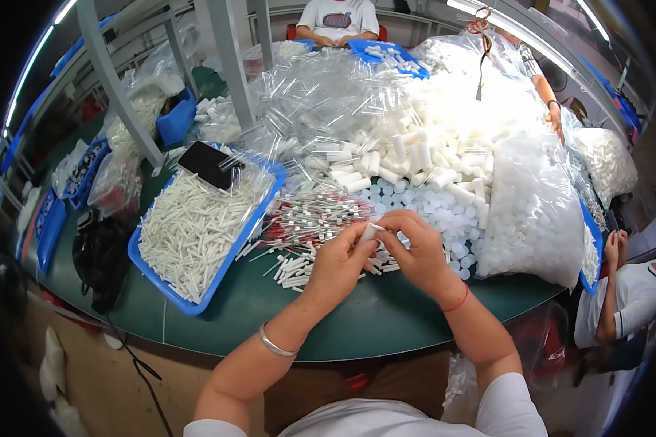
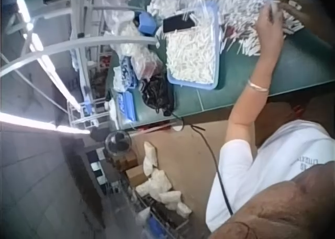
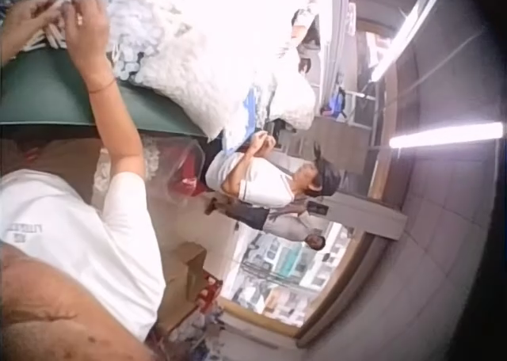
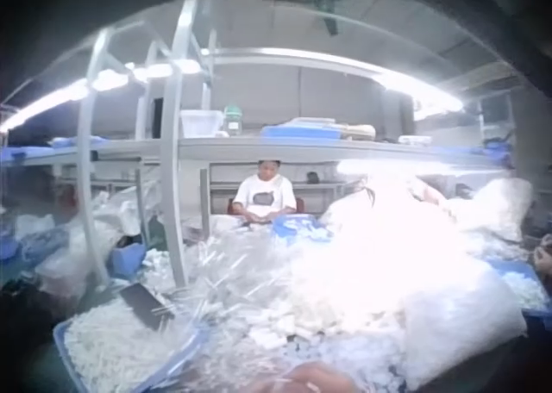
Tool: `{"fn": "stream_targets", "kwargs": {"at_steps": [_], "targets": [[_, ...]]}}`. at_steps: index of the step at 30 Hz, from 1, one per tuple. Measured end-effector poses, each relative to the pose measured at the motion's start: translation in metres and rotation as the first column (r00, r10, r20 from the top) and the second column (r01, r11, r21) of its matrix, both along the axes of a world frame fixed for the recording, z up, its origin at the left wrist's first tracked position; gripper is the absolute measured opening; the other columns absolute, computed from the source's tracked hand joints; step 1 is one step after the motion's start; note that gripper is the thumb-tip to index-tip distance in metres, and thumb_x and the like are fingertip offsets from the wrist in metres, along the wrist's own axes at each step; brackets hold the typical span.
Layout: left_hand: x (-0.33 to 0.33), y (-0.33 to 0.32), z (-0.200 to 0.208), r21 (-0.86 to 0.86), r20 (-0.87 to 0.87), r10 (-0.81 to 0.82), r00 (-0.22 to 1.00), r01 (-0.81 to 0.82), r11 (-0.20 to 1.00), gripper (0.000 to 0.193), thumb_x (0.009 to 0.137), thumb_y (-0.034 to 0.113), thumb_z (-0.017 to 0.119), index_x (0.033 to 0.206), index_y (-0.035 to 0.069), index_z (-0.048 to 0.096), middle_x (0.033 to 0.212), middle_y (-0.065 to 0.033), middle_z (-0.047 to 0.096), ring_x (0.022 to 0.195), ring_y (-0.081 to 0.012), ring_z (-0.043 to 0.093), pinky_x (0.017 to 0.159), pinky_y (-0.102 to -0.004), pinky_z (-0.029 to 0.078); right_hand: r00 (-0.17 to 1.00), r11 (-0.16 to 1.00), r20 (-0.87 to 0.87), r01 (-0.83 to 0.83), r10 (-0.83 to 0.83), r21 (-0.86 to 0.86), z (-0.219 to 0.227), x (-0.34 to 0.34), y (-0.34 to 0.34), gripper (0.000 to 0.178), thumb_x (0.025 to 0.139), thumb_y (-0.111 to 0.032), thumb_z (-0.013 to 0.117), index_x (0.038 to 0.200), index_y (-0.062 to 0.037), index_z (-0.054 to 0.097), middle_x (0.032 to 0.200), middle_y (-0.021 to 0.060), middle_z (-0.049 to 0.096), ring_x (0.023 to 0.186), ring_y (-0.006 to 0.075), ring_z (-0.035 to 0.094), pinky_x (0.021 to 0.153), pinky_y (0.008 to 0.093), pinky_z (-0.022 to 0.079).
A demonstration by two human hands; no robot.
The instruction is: Manually assembling small white plastic components at a factory workbench.
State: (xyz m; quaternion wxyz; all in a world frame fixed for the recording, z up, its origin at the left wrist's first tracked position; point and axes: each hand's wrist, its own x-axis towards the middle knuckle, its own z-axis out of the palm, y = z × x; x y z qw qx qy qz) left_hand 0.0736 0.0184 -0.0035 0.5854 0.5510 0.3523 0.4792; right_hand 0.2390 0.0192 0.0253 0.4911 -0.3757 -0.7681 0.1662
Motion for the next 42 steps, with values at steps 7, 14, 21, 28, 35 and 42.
{"fn": "stream_targets", "kwargs": {"at_steps": [7, 14, 21, 28, 35, 42], "targets": [[-0.001, -0.006, 0.003, 0.049, -0.109, 0.006, 0.994, -0.001, 0.999, 0.029, 0.1, 0.016, 0.049, 0.125, 0.003, 0.056, 0.091, -0.0035, 0.064, 0.072, -0.0076, 0.056, 0.06, -0.0216, 0.047, 0.998, 1.0, 0.067, -0.015, 0.017, -0.027, 0.0, 0.01, -0.003, 0.014, 0.085, 0.001, 0.065, 0.098, 0.0015, 0.064, 0.094, 0.0131, 0.063, 0.081, 0.0247, 0.063, 0.069, 0.031, 0.052], [-0.01, -0.004, 0.011, -0.101, -0.117, -0.066, 0.991, 0.054, 0.993, 0.033, 0.099, 0.014, 0.052, 0.128, 0.0, 0.056, 0.091, -0.0028, 0.066, 0.065, -0.004, 0.051, 0.06, -0.0179, 0.044, 0.976, 1.0, 0.218, -0.008, 0.008, 0.001, 0.002, 0.026, 0.0, 0.019, 0.08, 0.0, 0.067, 0.099, -0.005, 0.067, 0.096, 0.0099, 0.063, 0.084, 0.0276, 0.062, 0.074, 0.0349, 0.051], [-0.015, 0.001, 0.007, -0.105, -0.209, -0.096, 0.973, 0.075, 0.992, 0.051, 0.09, 0.012, 0.063, 0.135, -0.003, 0.043, 0.085, -0.0048, 0.068, 0.072, -0.0075, 0.061, 0.055, -0.0211, 0.048, 0.904, 0.991, 0.425, -0.013, -0.046, 0.133, 0.002, 0.021, -0.007, 0.026, 0.075, 0.0, 0.067, 0.101, -0.0051, 0.066, 0.097, 0.0086, 0.063, 0.086, 0.0271, 0.058, 0.079, 0.0369, 0.048], [-0.019, 0.0, 0.013, -0.216, -0.09, -0.171, 0.981, 0.149, 0.965, 0.055, 0.09, 0.013, 0.063, 0.137, -0.002, 0.039, 0.085, -0.0059, 0.068, 0.071, -0.0094, 0.062, 0.053, -0.0199, 0.047, 0.899, 0.984, 0.407, -0.179, 0.164, -0.003, 0.004, 0.007, -0.014, 0.041, 0.077, -0.003, 0.069, 0.116, -0.0031, 0.058, 0.101, 0.0123, 0.062, 0.088, 0.0305, 0.057, 0.079, 0.0379, 0.047], [-0.059, 0.055, 0.042, 0.683, -0.548, 0.696, 0.465, -0.232, 0.693, 0.029, 0.089, 0.021, 0.062, 0.111, 0.003, 0.064, 0.099, -0.012, 0.067, 0.081, -0.0252, 0.065, 0.076, -0.0371, 0.05, 0.947, 0.997, 0.316, -0.078, 0.066, 0.028, -0.005, 0.013, -0.01, 0.029, 0.08, -0.007, 0.071, 0.107, -0.0039, 0.061, 0.09, 0.0125, 0.064, 0.08, 0.0301, 0.06, 0.069, 0.0372, 0.049], [-0.112, 0.117, 0.028, 0.701, -0.712, 0.702, -0.031, 0.029, 0.713, 0.008, 0.08, 0.004, 0.06, 0.084, 0.0, 0.065, 0.097, -0.0209, 0.061, 0.09, -0.0363, 0.062, 0.077, -0.0442, 0.051, 0.972, 0.998, 0.233, 0.0, -0.014, 0.061, -0.013, 0.015, -0.006, 0.026, 0.08, -0.007, 0.072, 0.104, -0.0028, 0.063, 0.088, 0.0122, 0.065, 0.076, 0.0266, 0.063, 0.064, 0.0336, 0.052]]}}
